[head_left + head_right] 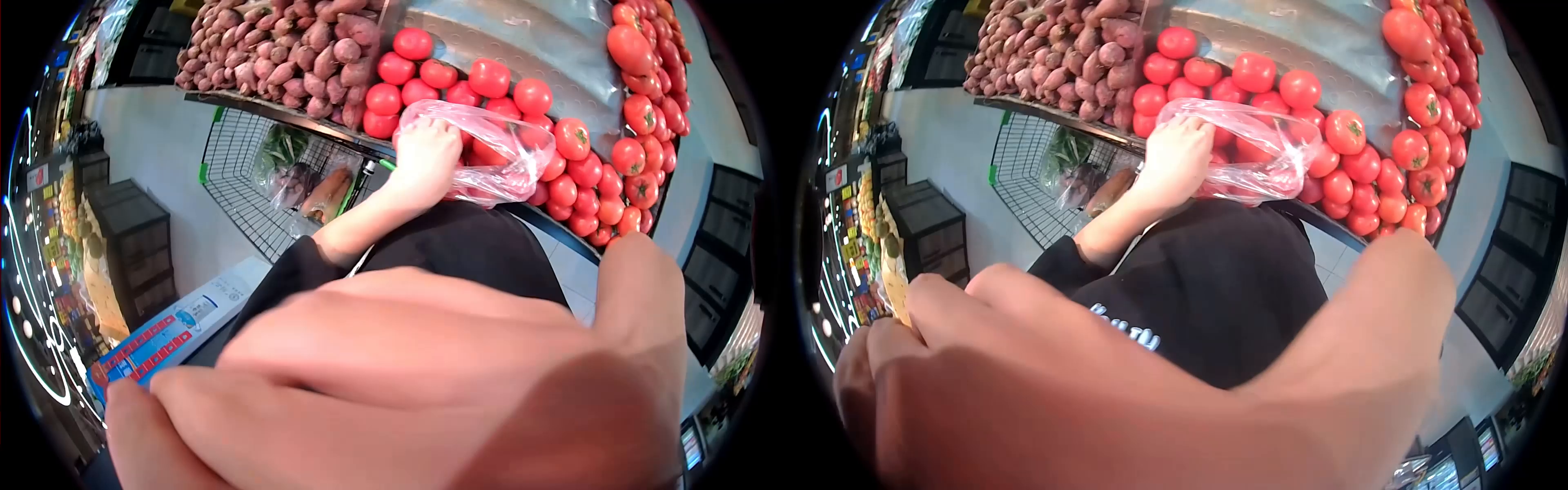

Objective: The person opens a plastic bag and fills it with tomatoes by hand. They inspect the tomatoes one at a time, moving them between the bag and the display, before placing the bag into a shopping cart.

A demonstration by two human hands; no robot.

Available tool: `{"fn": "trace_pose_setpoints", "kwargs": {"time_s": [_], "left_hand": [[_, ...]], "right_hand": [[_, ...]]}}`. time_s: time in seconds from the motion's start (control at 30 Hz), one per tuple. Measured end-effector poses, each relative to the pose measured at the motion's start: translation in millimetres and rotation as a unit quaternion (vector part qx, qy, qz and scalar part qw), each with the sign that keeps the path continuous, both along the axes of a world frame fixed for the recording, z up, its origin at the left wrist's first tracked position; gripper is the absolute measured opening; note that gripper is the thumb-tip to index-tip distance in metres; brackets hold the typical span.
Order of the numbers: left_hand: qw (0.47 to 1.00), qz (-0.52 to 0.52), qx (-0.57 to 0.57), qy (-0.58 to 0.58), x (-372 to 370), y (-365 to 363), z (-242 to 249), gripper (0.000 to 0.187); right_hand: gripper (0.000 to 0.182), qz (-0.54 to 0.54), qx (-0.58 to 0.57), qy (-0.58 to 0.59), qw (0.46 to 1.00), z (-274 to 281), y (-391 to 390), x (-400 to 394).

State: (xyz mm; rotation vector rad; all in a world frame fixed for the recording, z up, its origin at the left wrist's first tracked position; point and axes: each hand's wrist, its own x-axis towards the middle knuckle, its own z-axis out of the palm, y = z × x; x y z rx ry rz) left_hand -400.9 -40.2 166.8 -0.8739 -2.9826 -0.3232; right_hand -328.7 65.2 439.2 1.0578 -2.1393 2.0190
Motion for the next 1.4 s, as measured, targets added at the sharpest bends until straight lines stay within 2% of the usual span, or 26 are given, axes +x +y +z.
{"fn": "trace_pose_setpoints", "kwargs": {"time_s": [0.03, 0.1, 0.17, 0.2, 0.3, 0.37, 0.47, 0.5, 0.57, 0.6, 0.63, 0.67, 0.7, 0.8, 0.87, 1.07, 1.17, 1.3, 1.4], "left_hand": [[0.999, -0.009, -0.024, -0.020, -1.2, -2.5, 2.9, 0.014], [0.998, -0.035, -0.046, 0.009, -2.6, -3.8, -3.5, 0.013], [0.995, -0.038, -0.079, -0.046, -5.8, -3.5, 0.0, 0.024], [0.996, -0.032, -0.081, -0.034, -4.8, -1.6, 0.4, 0.026], [0.988, -0.040, -0.133, -0.068, -10.3, -1.9, 2.7, 0.017], [0.985, -0.070, -0.140, -0.068, -14.3, -3.1, 9.0, 0.020], [0.977, -0.060, -0.174, -0.105, -18.6, 2.6, 10.4, 0.018], [0.978, -0.052, -0.172, -0.109, -19.1, 2.6, 1.1, 0.021], [0.970, -0.013, -0.180, -0.163, -23.5, 7.6, -4.1, 0.038], [0.977, -0.044, -0.150, -0.147, -24.2, 2.9, -6.4, 0.043], [0.982, -0.075, -0.119, -0.130, -26.6, -4.3, -10.6, 0.049], [0.983, -0.058, -0.139, -0.103, -30.5, -5.6, -24.7, 0.056], [0.982, -0.012, -0.122, -0.143, -30.7, -1.1, -19.8, 0.060], [0.980, -0.043, -0.084, -0.178, -39.8, -12.9, -21.9, 0.057], [0.974, -0.036, -0.069, -0.211, -41.4, -12.1, -12.5, 0.057], [0.924, -0.065, -0.129, -0.354, -65.2, -17.7, 4.1, 0.061], [0.902, -0.121, -0.125, -0.395, -75.1, -25.2, 16.0, 0.066], [0.916, -0.112, -0.110, -0.370, -71.3, -27.7, 20.2, 0.065], [0.947, -0.130, -0.044, -0.289, -60.5, -29.4, 17.3, 0.066]], "right_hand": [[0.019, -0.001, -0.003, 0.002, 1.000, -0.7, 2.3, -0.9], [0.018, -0.010, -0.015, -0.009, 1.000, -1.3, 4.0, -2.7], [0.017, -0.013, -0.020, -0.012, 1.000, -5.1, 6.1, 1.2], [0.016, -0.013, -0.024, -0.019, 0.999, -5.1, 8.0, 3.5], [0.015, 0.011, -0.029, -0.033, 0.999, -5.1, 21.4, 4.3], [0.014, 0.037, -0.025, -0.056, 0.997, -5.9, 34.6, -1.9], [0.013, 0.057, 0.001, -0.119, 0.991, -31.1, 54.0, -10.2], [0.013, 0.054, 0.024, -0.153, 0.986, -51.5, 57.0, -19.4], [0.012, 0.025, 0.113, -0.212, 0.970, -117.0, 62.2, -38.3], [0.015, -0.005, 0.185, -0.186, 0.965, -160.9, 65.3, -43.3], [0.019, -0.001, 0.209, -0.227, 0.951, -194.8, 71.4, -49.4], [0.021, -0.035, 0.221, -0.219, 0.950, -229.6, 77.4, -48.6], [0.022, -0.069, 0.231, -0.211, 0.947, -257.9, 82.6, -45.3], [0.022, -0.125, 0.205, -0.230, 0.943, -295.2, 92.7, -28.5], [0.020, -0.141, 0.221, -0.214, 0.941, -296.9, 93.7, -19.1], [0.022, -0.147, 0.273, -0.134, 0.941, -297.7, 92.9, -13.9], [0.024, -0.141, 0.283, -0.125, 0.940, -301.2, 94.0, -14.2], [0.024, -0.140, 0.285, -0.121, 0.940, -298.0, 94.6, -11.4], [0.023, -0.142, 0.289, -0.123, 0.939, -297.6, 95.8, -9.8]]}}
